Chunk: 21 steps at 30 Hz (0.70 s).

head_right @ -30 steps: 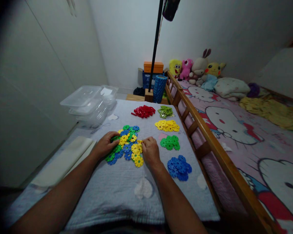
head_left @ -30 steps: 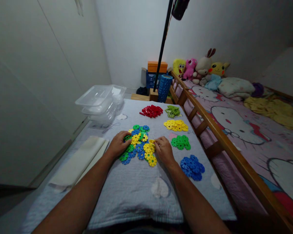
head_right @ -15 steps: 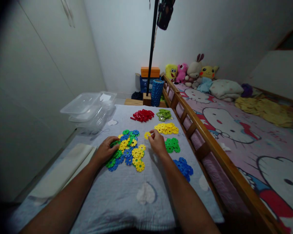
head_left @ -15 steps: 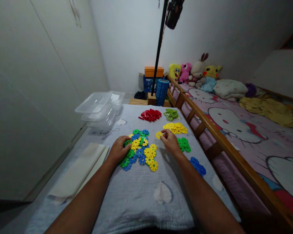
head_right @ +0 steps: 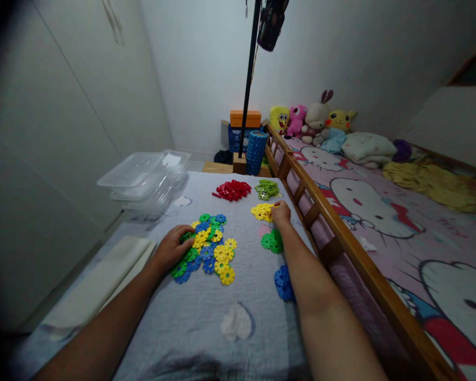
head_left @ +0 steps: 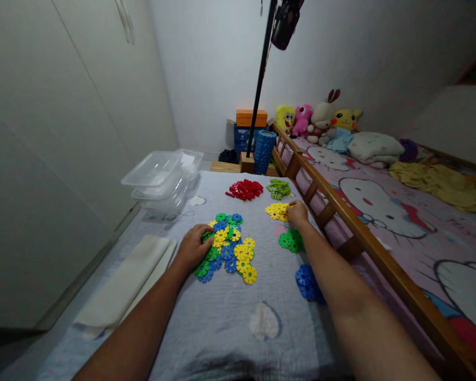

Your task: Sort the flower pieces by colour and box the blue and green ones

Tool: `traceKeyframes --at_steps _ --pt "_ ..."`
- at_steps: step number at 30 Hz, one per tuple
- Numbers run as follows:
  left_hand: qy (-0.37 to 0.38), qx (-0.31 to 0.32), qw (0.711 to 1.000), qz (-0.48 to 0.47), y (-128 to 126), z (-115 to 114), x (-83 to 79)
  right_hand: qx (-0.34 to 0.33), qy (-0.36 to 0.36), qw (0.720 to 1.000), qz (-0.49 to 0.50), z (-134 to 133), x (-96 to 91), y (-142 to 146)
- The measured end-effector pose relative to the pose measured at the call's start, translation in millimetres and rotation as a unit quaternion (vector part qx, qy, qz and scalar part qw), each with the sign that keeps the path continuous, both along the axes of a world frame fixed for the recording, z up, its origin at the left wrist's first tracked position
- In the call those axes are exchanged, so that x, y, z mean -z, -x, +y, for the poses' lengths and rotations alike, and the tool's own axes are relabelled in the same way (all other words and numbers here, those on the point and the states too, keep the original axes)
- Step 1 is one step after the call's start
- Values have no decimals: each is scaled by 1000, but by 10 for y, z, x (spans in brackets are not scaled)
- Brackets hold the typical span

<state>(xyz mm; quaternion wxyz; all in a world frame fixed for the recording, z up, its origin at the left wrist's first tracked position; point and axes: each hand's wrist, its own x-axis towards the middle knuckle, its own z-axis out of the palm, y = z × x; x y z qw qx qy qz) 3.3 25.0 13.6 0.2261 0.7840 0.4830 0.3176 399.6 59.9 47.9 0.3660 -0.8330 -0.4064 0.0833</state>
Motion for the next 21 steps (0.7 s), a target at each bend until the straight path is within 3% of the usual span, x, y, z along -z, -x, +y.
traceKeyframes --at_steps 6,9,12,17,21 --pt "-2 0 1000 1 -3 18 4 -6 -44 999 4 -96 27 -26" --pt "1 -2 1000 -3 -8 22 -2 -28 -71 997 8 -191 11 98" --pt "6 -3 1000 -8 -9 12 -20 -92 -89 991 29 -276 51 411" --pt "15 -6 999 -28 -8 -6 -36 -283 -63 955 68 -317 197 1108" --pt "19 -8 999 -39 -7 -12 -44 -341 -45 939 16 -227 274 1458"
